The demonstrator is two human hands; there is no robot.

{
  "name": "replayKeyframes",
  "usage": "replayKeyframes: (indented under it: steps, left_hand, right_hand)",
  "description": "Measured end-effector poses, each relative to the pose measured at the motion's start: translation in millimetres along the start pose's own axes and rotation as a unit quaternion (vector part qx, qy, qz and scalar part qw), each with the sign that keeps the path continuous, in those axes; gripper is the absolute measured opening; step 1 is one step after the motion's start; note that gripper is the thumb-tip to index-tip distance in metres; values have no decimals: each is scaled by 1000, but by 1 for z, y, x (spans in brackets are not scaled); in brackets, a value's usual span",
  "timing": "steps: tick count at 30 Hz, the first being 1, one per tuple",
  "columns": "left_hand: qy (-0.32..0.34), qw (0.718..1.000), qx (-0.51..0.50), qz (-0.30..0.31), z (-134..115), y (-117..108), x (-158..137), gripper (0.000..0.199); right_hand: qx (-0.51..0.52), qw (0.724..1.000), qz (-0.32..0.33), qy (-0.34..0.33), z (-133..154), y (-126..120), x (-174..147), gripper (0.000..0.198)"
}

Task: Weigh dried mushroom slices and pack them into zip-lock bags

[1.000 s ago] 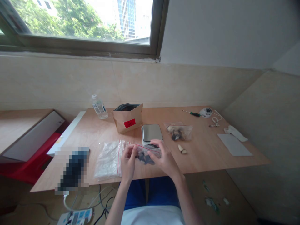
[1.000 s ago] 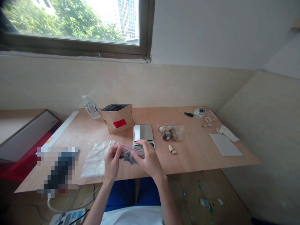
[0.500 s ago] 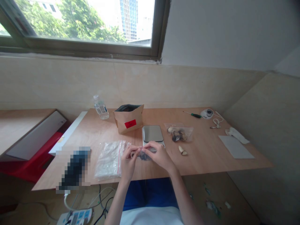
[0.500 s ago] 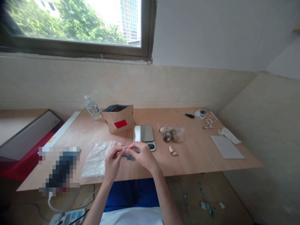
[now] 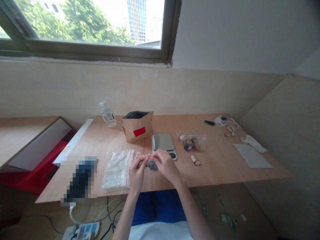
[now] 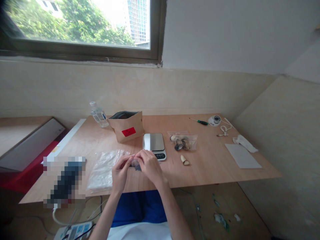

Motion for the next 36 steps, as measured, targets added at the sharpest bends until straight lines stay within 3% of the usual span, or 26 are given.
replayKeyframes:
  steps: [7,23,30,36]
  left_hand:
    - [17,1000,15,-11,-5,2,-2,20]
    - [48,996,68,-29,-9,2,-5,22]
    - [13,995,77,-57,-4,-3,-3,18]
    - [18,997,60,-35,-1,-1,-3,14]
  right_hand:
    - [29,1000,-6,2,3,-6,1,17]
    - [-44,997,-47,-33,3,3,-2,19]
    - [-16,998,-60,-28,2,-4,-6,15]
    - [-30,997,-62,-46,5,-4,-4,16]
Point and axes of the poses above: each hand's wrist, its own x-axis towards the middle knuckle, its own y-axis out of the palm, z = x × y, the point moved 7 cm from there along x, towards the middle knuckle, and after that the axes turned 6 degrees about x, right-handed, at the moved point
